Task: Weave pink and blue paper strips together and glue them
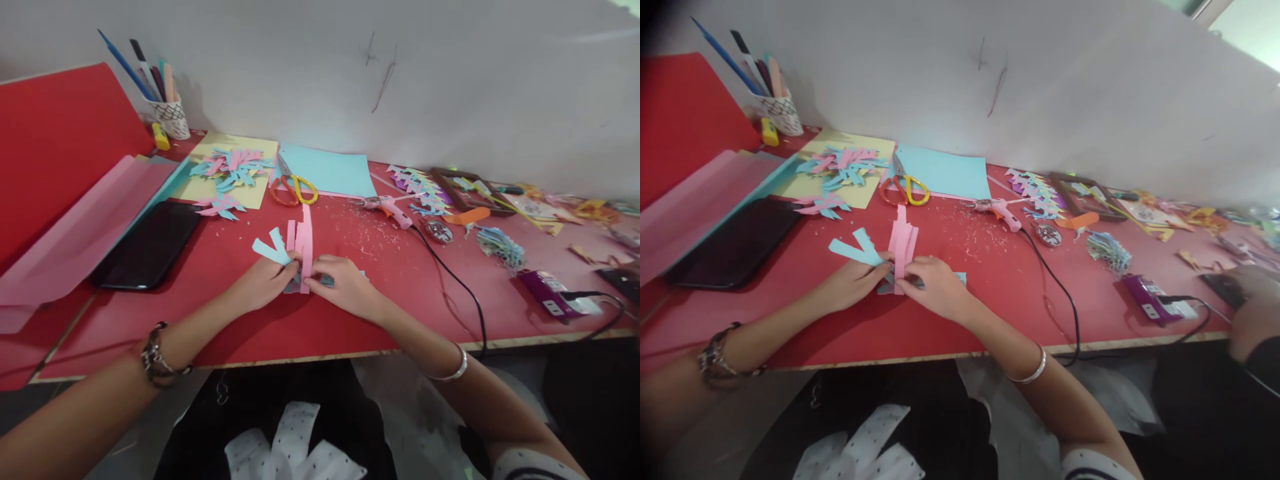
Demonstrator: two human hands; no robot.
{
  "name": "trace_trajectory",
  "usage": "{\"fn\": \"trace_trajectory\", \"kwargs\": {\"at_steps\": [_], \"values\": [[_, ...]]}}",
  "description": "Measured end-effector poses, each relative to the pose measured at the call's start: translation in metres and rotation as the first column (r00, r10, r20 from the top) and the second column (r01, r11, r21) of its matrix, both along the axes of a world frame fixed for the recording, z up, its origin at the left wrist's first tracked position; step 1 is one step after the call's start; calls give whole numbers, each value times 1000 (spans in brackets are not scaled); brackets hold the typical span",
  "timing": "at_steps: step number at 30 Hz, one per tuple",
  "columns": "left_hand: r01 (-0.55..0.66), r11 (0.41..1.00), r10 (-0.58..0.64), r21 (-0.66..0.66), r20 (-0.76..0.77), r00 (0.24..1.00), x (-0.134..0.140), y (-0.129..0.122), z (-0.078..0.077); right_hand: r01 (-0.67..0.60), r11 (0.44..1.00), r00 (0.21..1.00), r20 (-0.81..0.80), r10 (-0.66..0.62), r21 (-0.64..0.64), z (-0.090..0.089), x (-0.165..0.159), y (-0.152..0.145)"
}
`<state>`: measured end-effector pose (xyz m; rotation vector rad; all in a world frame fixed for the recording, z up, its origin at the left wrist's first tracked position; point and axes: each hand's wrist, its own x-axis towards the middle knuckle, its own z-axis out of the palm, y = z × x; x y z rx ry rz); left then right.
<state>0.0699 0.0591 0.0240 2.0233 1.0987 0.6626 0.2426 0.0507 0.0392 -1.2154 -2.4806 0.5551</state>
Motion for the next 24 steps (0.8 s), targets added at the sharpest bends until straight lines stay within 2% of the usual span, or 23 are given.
{"fn": "trace_trajectory", "kwargs": {"at_steps": [4, 7, 11, 15, 20, 24], "values": [[-11, 1000, 11, -5, -20, 1000, 1, 0, 0, 152, 988, 985, -79, -154, -31, 0, -5, -1], [-3, 1000, 3, 4, -19, 1000, 1, 1, -1, 239, 965, 962, -112, -251, -111, 0, -8, 1], [-33, 999, 33, 6, -40, 999, 2, 0, 0, 250, 940, 933, -200, -298, -233, 0, -10, 8], [-25, 999, 27, 24, -82, 996, 3, 1, -1, 295, 890, 904, -200, -378, -349, 2, -11, 16], [-31, 999, 35, 43, -110, 993, 2, 4, -7, 227, 843, 871, -287, -400, -487, 7, -14, 27], [8, 998, -6, 64, -39, 999, 1, 5, -11, 190, 846, 844, -358, -400, -498, 8, -12, 35]]}}
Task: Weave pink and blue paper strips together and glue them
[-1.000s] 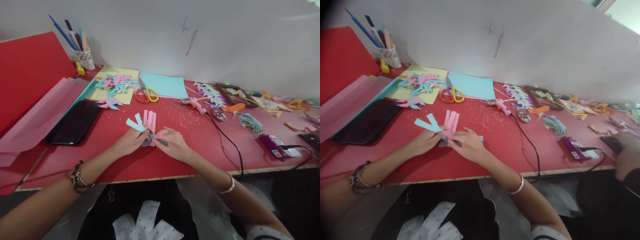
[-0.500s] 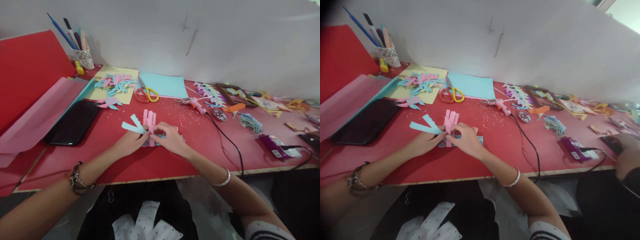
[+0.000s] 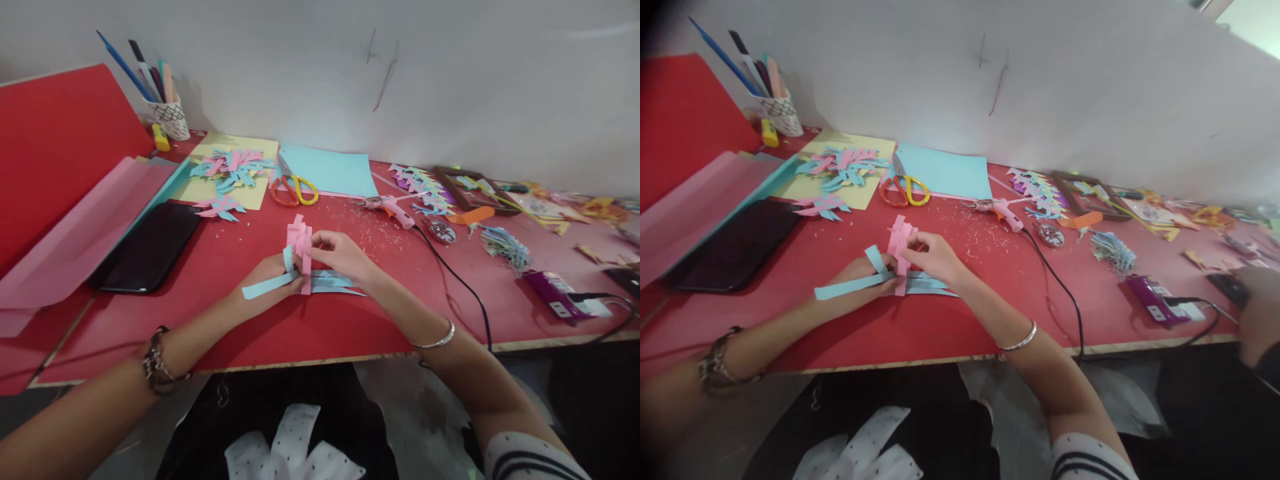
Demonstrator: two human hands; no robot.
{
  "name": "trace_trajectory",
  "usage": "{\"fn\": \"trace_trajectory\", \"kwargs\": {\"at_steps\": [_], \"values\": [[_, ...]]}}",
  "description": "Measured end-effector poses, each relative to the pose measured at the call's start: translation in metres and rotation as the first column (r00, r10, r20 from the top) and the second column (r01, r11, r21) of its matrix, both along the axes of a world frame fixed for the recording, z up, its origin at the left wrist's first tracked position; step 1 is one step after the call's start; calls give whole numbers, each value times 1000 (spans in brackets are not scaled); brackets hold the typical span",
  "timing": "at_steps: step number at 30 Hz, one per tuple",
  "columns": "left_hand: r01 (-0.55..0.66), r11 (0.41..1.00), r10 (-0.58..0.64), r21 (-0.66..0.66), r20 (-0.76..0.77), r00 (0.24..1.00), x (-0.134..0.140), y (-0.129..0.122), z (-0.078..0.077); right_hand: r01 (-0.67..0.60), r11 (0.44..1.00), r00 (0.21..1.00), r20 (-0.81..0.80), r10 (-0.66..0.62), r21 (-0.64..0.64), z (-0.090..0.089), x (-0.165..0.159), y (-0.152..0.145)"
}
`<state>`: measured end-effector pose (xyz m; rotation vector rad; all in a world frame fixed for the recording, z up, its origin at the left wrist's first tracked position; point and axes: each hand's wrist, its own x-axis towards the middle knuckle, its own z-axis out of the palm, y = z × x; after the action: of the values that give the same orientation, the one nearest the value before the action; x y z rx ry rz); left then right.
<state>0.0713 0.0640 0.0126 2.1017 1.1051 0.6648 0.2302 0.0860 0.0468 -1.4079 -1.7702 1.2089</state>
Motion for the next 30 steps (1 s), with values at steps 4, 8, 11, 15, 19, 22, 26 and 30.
{"fn": "trace_trajectory", "kwargs": {"at_steps": [4, 8, 11, 15, 19, 22, 26, 30], "values": [[29, 999, -30, 18, 14, 999, 0, -2, 2, 12, 999, 998, 54, -14, 54, -6, 5, 4], [50, 998, -50, 47, -11, 999, 1, -3, 7, 15, 994, 989, 142, -31, 111, -15, 8, 5], [31, 998, -30, 53, -17, 999, 2, -5, 9, 16, 990, 978, 204, -45, 140, -19, 8, 6], [17, 1000, -17, 23, -9, 1000, 3, -7, 9, 25, 996, 982, 186, -42, 90, -17, 5, 10], [36, 997, -36, 61, 2, 999, 3, -7, 6, 7, 1000, 997, 81, -8, 8, -10, 3, 16], [53, 996, -54, 74, 0, 999, 3, -6, 4, -6, 998, 999, -37, 3, -70, -6, 2, 21], [64, 992, -62, 105, -24, 998, 3, -5, 3, -9, 999, 987, -163, 1, -44, -8, 3, 31], [59, 995, -56, 85, -31, 998, 3, -5, 7, 7, 994, 1000, 7, -8, 109, -16, 7, 36]]}}
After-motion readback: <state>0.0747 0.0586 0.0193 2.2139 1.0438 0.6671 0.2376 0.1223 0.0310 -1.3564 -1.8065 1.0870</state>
